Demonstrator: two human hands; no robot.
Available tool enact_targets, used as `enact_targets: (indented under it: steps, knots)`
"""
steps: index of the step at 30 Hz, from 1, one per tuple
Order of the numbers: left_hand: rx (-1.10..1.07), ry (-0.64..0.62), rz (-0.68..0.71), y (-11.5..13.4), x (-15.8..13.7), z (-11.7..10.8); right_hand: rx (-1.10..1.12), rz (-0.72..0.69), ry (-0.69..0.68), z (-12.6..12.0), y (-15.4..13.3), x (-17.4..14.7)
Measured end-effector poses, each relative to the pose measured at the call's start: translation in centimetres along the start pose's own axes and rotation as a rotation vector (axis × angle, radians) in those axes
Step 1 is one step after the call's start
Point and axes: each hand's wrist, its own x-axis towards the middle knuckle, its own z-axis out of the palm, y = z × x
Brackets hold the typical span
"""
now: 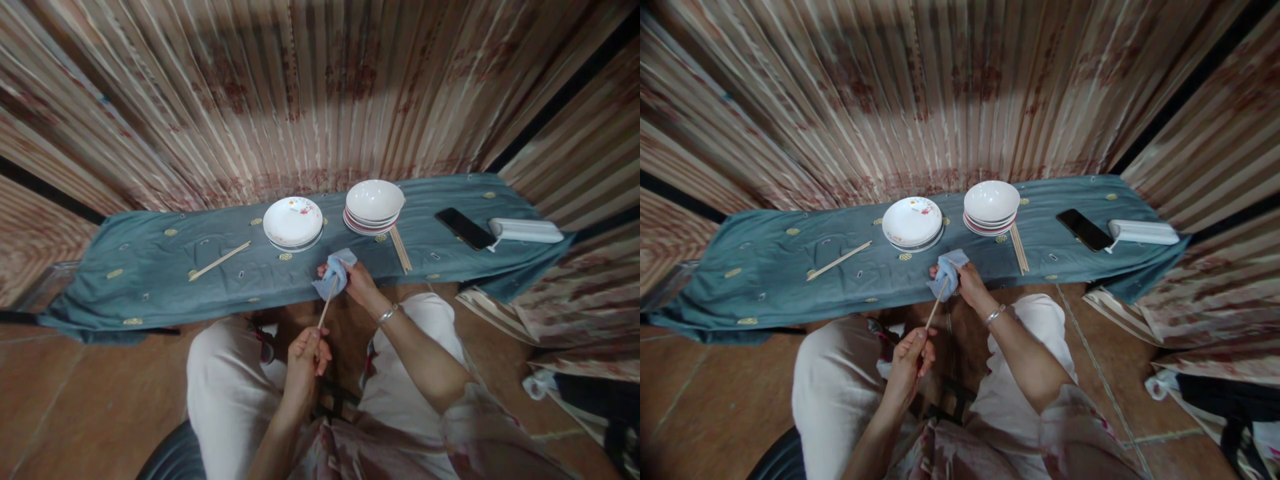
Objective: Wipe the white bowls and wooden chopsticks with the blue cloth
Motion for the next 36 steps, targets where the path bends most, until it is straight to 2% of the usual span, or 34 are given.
enact_targets:
  steps: [12, 18, 23, 36]
  knots:
    - [0.006, 0.006, 0.042, 0.2, 0.2, 0.0, -0.054, 0.097, -0.069, 1.3, 1.2, -1.1]
    - [0.016, -0.019, 0.018, 0.1, -0.1, -0.1, -0.037, 0.022, -0.043, 0.8, 0.5, -0.6]
    - [-0.005, -0.044, -0.021, -0.2, -0.3, -0.2, 0.003, 0.038, -0.039, 0.5, 0.1, -0.4]
    - [-0.047, 0.006, 0.040, 0.2, 0.8, -0.2, -0.086, 0.168, -0.181, 2.5, 3.1, -2.6]
